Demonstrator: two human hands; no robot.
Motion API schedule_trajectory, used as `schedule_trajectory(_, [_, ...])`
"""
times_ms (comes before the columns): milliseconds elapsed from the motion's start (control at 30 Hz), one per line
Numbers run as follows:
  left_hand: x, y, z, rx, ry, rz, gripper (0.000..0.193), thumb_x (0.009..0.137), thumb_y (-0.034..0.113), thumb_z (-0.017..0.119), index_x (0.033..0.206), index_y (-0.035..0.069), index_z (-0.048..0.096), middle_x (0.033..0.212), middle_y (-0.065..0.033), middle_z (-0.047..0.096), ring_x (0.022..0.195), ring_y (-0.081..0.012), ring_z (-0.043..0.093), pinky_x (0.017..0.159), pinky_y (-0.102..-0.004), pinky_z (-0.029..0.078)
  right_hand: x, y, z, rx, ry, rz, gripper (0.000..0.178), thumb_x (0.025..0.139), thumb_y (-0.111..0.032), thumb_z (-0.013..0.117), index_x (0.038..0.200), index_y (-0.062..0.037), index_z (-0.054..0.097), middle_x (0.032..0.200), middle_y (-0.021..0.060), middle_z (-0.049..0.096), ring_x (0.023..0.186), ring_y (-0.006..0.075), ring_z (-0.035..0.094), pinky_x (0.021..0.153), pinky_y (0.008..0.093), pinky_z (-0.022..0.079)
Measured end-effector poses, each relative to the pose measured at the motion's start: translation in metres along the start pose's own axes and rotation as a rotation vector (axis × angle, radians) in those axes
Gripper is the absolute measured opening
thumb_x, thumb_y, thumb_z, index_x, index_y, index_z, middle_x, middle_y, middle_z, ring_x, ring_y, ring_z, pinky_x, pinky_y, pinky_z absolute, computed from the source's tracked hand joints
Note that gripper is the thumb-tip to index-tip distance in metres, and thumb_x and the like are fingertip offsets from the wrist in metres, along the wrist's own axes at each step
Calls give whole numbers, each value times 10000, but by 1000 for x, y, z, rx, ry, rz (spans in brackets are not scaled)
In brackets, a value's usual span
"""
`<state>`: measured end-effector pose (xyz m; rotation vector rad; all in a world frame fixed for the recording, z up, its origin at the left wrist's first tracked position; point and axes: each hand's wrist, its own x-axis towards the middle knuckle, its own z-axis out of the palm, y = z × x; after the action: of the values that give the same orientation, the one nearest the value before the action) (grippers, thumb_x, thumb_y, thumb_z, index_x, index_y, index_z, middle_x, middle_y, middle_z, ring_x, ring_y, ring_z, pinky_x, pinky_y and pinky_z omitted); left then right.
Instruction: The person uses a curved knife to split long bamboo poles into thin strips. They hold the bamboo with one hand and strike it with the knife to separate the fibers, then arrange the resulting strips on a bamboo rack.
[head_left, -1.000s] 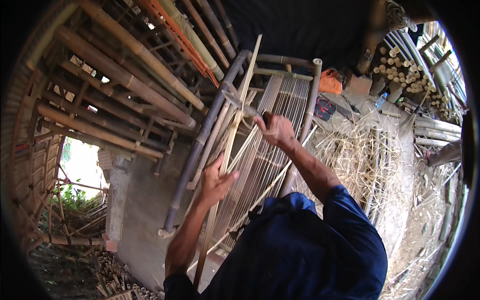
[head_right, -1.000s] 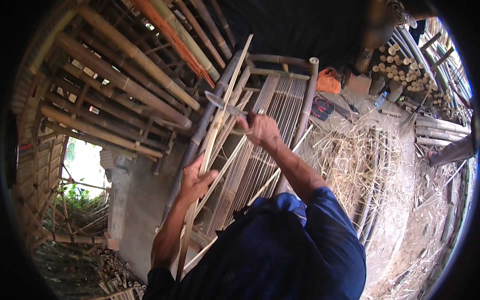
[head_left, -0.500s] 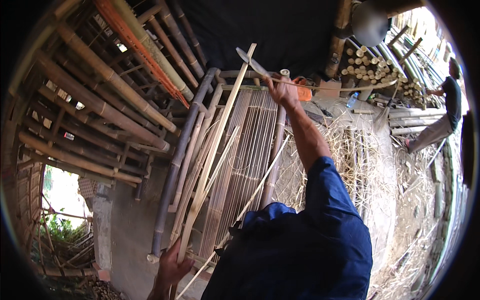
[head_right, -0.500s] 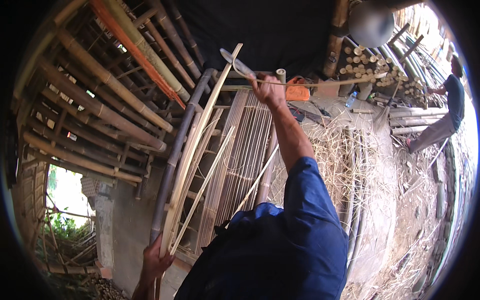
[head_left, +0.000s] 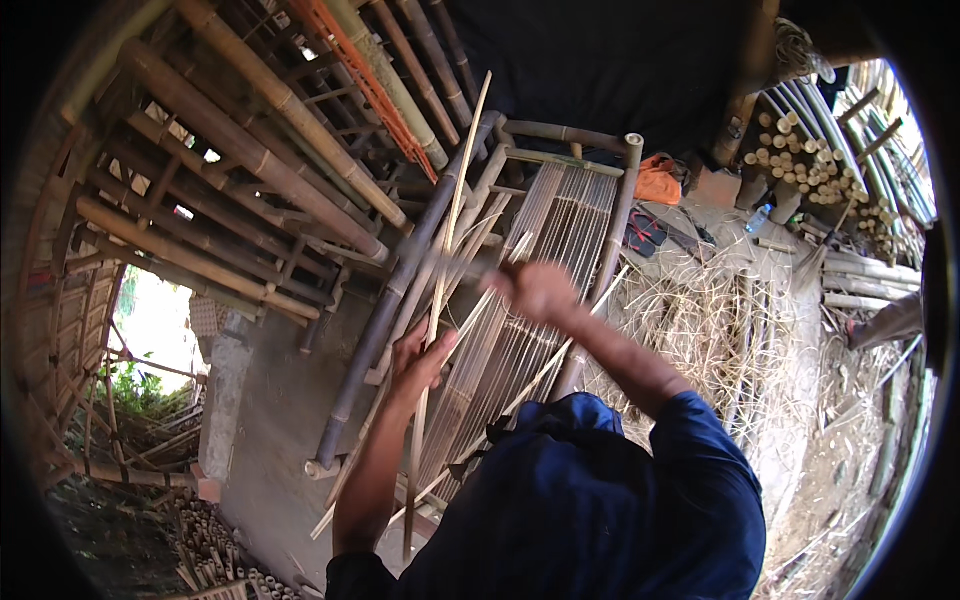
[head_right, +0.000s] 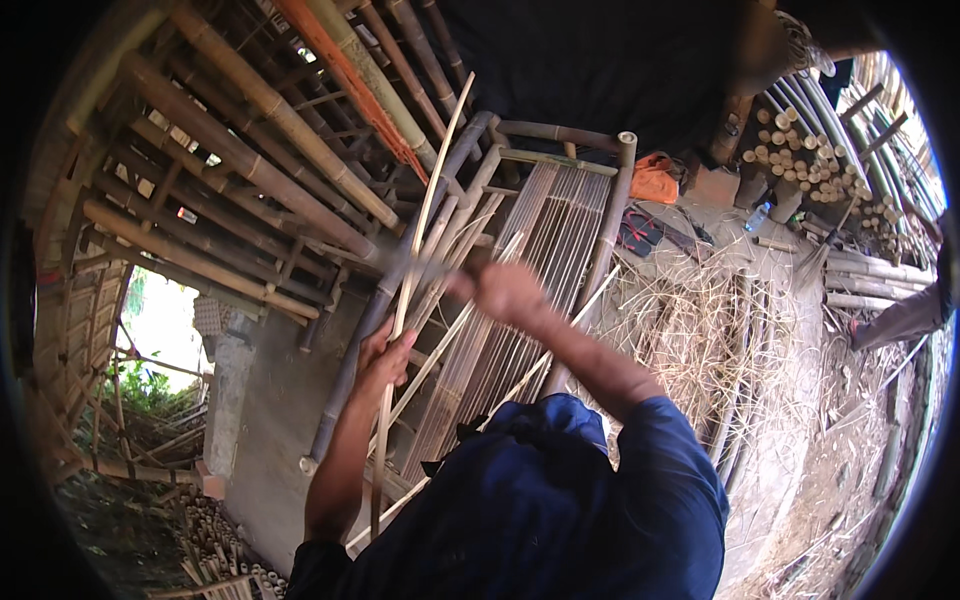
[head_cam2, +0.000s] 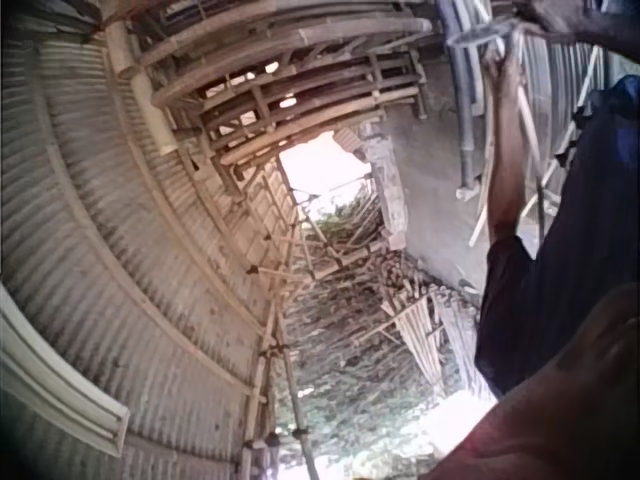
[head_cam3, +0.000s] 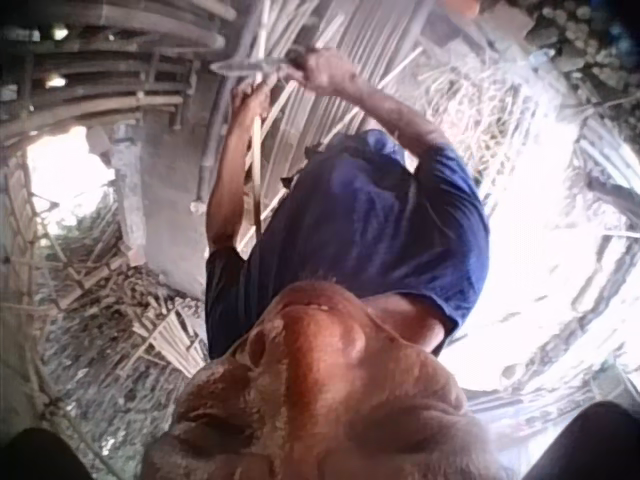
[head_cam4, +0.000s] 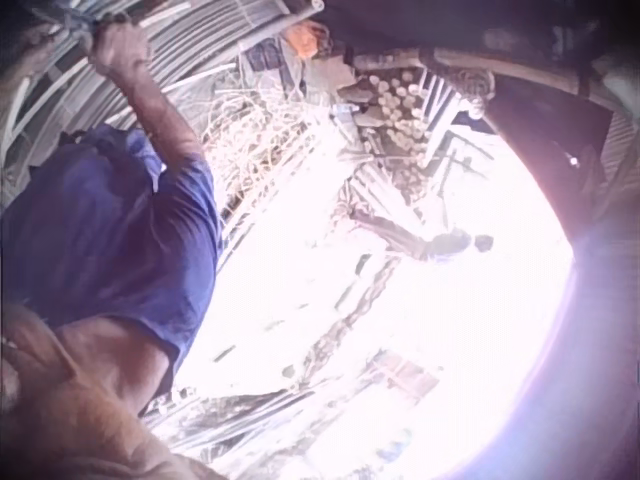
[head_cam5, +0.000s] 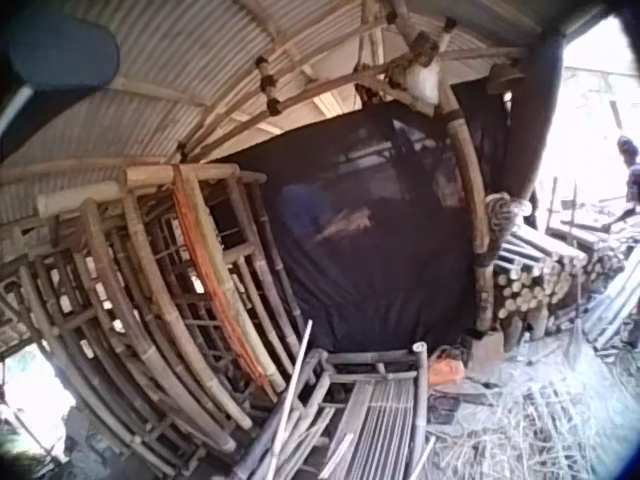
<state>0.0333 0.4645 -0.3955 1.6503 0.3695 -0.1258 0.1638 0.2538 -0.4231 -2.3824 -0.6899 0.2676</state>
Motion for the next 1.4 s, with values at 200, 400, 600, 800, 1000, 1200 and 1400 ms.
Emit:
schedule_trajectory(200, [-3, -16, 9, 84, -106, 127, 402, 923, 103, 660, 1309, 58, 561, 581, 106, 417, 422, 9, 335, 360, -205, 265, 29, 33, 36, 91, 146, 189, 689, 974, -690, 301, 918, -89, 632, 585, 72, 601, 402, 162, 516, 374, 353, 449])
schedule_trajectory(400, [-47, -22, -8, -22, -144, 13, 339, 918, 84, 634, 1228, -29, 556, 598, 92, 450, 470, -1, 386, 407, -223, 291, 38, 66, 50, -738, 1014, -370, 676, 994, -661, 284, 753, -119, 608, 496, -15, 432, 377, 41, 336, 289, 247, 259])
schedule_trajectory(600, [-151, -33, -54, 290, -205, -49, 402, 917, 219, 638, 1253, 4, 594, 598, 74, 494, 505, -26, 463, 444, -222, 384, 70, 141, -82, -56, 553, 292, 754, 949, -672, 373, 858, 1, 699, 829, 278, 679, 863, 452, 668, 777, 516, 536])
schedule_trajectory(800, [-275, -79, -160, 596, -200, 126, 483, 861, 17, 644, 1340, 11, 583, 637, 46, 531, 443, -41, 390, 394, -244, 319, 58, 264, -187, 133, 966, 834, 883, 899, -775, 336, 1047, 8, 717, 909, 290, 698, 990, 426, 665, 867, 494, 526])
schedule_trajectory(1000, [-181, 71, -112, 695, 333, 321, 359, 1001, 279, 521, 1192, 2, 645, 619, 16, 554, 510, -72, 512, 477, -238, 417, 45, 153, -158, 863, 675, 267, 685, 877, -739, 508, 678, -87, 568, 556, 13, 519, 472, 117, 525, 440, 290, 400])
schedule_trajectory(1200, [-52, 177, -85, 239, 687, 933, 351, 1032, 320, 510, 1134, 7, 632, 693, -35, 609, 590, -99, 573, 587, -243, 502, 8, 15, 8, 1266, 119, 38, 223, 825, -230, 680, 899, -23, 645, 678, 57, 625, 535, 137, 588, 486, 287, 492])
schedule_trajectory(1400, [15, 124, -22, 64, 359, 640, 475, 1031, 366, 506, 1332, 0, 537, 1129, -145, 705, 1059, -240, 673, 875, -378, 558, -8, -79, 79, 1546, -18, 0, 509, 890, -445, 713, 1062, 22, 610, 886, 131, 714, 561, 129, 577, 490, 287, 496])
